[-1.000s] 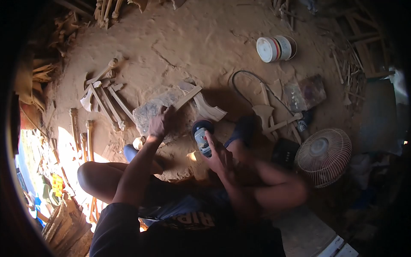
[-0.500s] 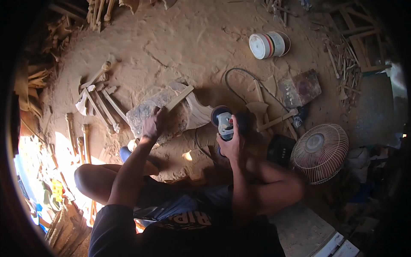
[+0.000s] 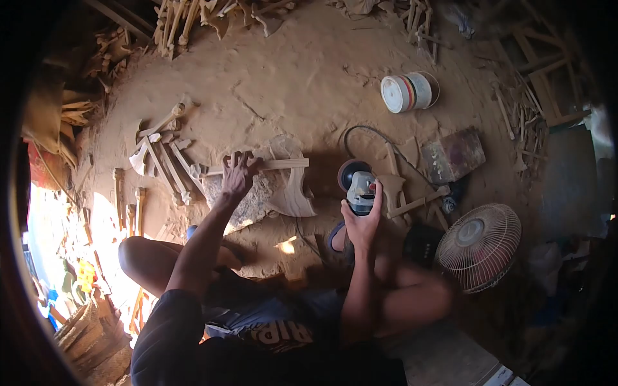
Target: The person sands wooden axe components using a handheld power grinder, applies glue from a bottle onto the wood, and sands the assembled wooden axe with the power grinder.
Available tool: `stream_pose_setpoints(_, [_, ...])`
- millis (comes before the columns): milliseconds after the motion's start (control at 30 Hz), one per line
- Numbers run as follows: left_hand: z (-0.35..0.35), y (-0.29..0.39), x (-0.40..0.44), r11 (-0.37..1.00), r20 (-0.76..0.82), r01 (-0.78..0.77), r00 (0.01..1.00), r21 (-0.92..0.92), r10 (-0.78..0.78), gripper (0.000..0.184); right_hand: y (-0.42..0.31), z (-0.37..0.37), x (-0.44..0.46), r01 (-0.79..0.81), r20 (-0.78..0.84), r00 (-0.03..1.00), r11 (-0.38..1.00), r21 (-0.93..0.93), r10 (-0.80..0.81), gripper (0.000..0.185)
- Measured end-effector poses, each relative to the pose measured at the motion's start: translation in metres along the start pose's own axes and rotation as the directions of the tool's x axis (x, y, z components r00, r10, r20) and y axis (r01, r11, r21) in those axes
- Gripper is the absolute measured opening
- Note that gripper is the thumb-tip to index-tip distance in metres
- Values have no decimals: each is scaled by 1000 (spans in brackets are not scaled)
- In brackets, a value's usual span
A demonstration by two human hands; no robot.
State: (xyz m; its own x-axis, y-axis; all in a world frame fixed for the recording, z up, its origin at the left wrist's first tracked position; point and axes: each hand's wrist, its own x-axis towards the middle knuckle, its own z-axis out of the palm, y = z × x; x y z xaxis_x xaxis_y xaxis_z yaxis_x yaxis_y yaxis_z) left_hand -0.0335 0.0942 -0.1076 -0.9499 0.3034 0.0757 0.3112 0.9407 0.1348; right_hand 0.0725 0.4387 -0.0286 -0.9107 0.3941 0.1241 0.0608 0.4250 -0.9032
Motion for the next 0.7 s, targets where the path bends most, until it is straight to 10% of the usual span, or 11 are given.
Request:
stream_pose_setpoints(233, [17, 61, -58, 925, 29, 334, 942, -181, -334, 57, -39, 0, -4, -12, 43, 999, 1000, 21, 11, 89])
stream_pose_setpoints(433, [21, 32, -85, 965, -48, -63, 997, -256, 52, 38, -48, 25, -21, 42, 209, 978, 996, -76, -25, 91])
stream_pose_setpoints(567, [23, 31, -84, 944, -117, -83, 992, -320, 48, 21, -60, 36, -32, -7, 450, 872, 924, -381, 193, 90])
stream_pose_setpoints(700, [16, 29, -82, 926, -131, -80, 991, -370, 33, 17, -48, 50, -48, 180, 518, 851, 881, -438, 84, 90])
